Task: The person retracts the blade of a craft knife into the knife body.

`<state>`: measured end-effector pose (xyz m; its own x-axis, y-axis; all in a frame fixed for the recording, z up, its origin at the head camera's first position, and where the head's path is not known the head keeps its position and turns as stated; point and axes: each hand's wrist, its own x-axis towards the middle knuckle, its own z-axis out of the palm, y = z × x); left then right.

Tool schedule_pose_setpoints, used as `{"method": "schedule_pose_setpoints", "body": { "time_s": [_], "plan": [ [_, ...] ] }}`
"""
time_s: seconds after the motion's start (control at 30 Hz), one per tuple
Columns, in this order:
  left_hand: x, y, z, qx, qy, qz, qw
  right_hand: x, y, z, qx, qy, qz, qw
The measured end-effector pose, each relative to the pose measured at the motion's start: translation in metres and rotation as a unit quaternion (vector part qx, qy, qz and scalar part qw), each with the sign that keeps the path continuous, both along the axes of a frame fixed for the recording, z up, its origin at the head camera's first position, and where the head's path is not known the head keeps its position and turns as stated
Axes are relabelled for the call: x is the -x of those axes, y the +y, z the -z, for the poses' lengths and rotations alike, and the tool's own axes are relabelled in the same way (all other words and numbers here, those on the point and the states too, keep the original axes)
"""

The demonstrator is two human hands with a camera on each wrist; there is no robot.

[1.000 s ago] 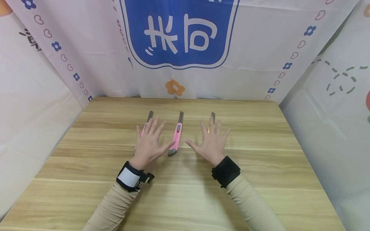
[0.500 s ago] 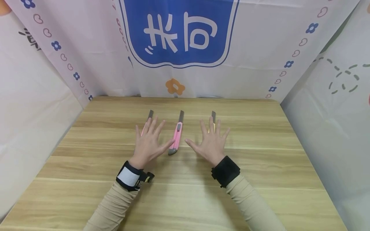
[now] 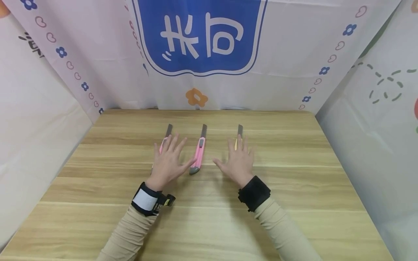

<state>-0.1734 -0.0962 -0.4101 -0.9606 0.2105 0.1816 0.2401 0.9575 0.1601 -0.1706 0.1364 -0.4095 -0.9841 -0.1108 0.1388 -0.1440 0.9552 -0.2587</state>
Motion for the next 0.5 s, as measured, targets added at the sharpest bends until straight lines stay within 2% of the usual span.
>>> {"method": "schedule_pose_setpoints", "body": {
  "time_s": [0.1,0.23,0.4,0.5],
  "plan": [
    [-0.001,0.002,-0.003,-0.017,0.002,0.006,0.9998,0.0,0.002,0.001,0.038,-0.007,-0.009,0.9992],
    [-0.004,0.003,-0.005,-0.045,0.022,0.02,0.9986,0.0,0.002,0.003,0.079,-0.009,-0.016,0.9967],
    [-0.004,0.006,-0.008,-0.079,0.066,0.048,0.9936,0.002,-0.001,0.004,0.101,-0.01,0.001,0.9948],
    [-0.003,0.008,-0.012,-0.096,0.069,0.058,0.9912,0.006,-0.002,0.006,0.109,-0.005,0.02,0.9938]
  ]
}}
